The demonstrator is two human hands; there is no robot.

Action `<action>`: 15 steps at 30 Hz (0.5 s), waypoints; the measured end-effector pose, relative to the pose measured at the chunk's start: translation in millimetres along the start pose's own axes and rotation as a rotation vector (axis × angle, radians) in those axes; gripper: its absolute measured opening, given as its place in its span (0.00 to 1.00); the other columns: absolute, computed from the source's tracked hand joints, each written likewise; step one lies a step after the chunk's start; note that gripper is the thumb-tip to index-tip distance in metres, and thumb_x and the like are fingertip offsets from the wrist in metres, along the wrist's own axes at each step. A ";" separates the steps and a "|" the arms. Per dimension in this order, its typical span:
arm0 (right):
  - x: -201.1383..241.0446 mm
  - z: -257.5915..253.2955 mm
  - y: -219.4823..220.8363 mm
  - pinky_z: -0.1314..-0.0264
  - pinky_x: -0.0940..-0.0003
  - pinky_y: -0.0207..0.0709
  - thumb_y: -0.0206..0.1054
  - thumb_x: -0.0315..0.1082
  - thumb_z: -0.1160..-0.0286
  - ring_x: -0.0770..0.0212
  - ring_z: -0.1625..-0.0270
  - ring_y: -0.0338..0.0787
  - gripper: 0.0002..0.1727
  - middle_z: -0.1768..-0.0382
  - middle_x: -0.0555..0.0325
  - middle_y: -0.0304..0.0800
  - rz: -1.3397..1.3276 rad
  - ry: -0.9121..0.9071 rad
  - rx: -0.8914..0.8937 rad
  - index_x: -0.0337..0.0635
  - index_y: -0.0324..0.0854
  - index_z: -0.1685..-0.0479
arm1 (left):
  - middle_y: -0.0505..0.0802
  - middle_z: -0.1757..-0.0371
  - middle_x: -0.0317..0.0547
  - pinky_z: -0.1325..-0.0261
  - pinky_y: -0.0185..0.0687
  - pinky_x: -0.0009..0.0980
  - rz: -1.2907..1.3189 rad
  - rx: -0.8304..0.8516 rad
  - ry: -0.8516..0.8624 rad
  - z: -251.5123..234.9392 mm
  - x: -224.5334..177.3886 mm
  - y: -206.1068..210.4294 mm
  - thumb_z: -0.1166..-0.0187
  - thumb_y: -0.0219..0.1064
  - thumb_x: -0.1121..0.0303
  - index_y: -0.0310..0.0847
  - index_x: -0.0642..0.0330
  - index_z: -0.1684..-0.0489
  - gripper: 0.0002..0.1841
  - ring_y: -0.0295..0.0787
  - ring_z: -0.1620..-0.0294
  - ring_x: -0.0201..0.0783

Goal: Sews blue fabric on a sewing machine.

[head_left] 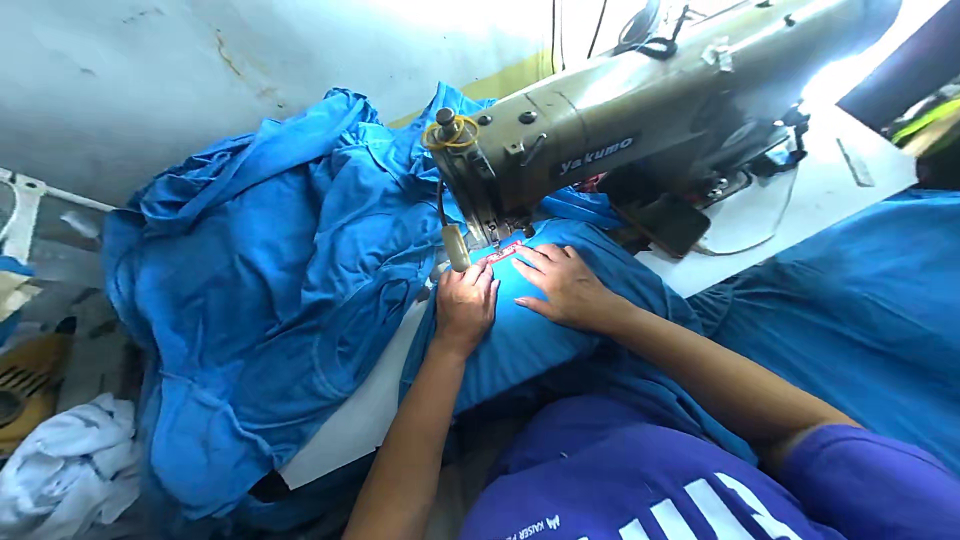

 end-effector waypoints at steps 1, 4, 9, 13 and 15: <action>-0.2 -0.4 -0.3 0.35 0.42 0.73 0.53 0.62 0.16 0.44 0.24 0.79 0.37 0.20 0.49 0.79 0.009 -0.003 -0.003 0.42 0.81 0.25 | 0.94 0.37 0.53 0.36 0.78 0.55 0.005 0.000 -0.007 0.2 -0.2 0.0 0.16 0.58 0.66 0.93 0.66 0.48 0.17 0.89 0.38 0.57; 1.1 -1.1 -2.0 0.35 0.43 0.74 0.53 0.62 0.16 0.44 0.24 0.79 0.37 0.21 0.48 0.79 0.032 -0.013 0.011 0.41 0.81 0.25 | 0.93 0.36 0.57 0.34 0.80 0.55 0.041 0.023 -0.052 1.6 -1.1 -0.8 0.17 0.61 0.68 0.92 0.67 0.45 0.16 0.88 0.35 0.59; -2.6 -10.3 -9.9 0.37 0.39 0.76 0.54 0.61 0.16 0.39 0.27 0.81 0.36 0.26 0.43 0.83 0.006 -0.066 0.067 0.38 0.83 0.28 | 0.81 0.27 0.71 0.27 0.78 0.56 0.101 0.157 -0.264 5.6 -12.2 -12.0 0.14 0.62 0.65 0.87 0.64 0.33 0.18 0.78 0.25 0.67; -6.7 -18.2 -15.4 0.36 0.39 0.78 0.56 0.57 0.15 0.38 0.28 0.83 0.32 0.30 0.42 0.86 -0.035 -0.085 0.092 0.38 0.87 0.33 | 0.80 0.25 0.70 0.24 0.73 0.58 0.050 0.168 -0.360 10.0 -22.4 -10.0 0.12 0.60 0.61 0.84 0.57 0.26 0.21 0.73 0.21 0.67; -8.5 -20.8 -17.0 0.37 0.41 0.80 0.56 0.56 0.15 0.38 0.31 0.84 0.31 0.34 0.41 0.88 -0.042 -0.096 0.068 0.37 0.88 0.36 | 0.80 0.24 0.69 0.21 0.68 0.60 0.003 0.165 -0.405 8.7 -29.2 -9.5 0.12 0.59 0.61 0.84 0.54 0.25 0.21 0.71 0.19 0.66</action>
Point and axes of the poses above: each hand's wrist, its own z-axis away from the middle knuckle, its own y-axis out of the palm, x = y × z, the point moved 2 cm from there along -z, towards the middle knuckle
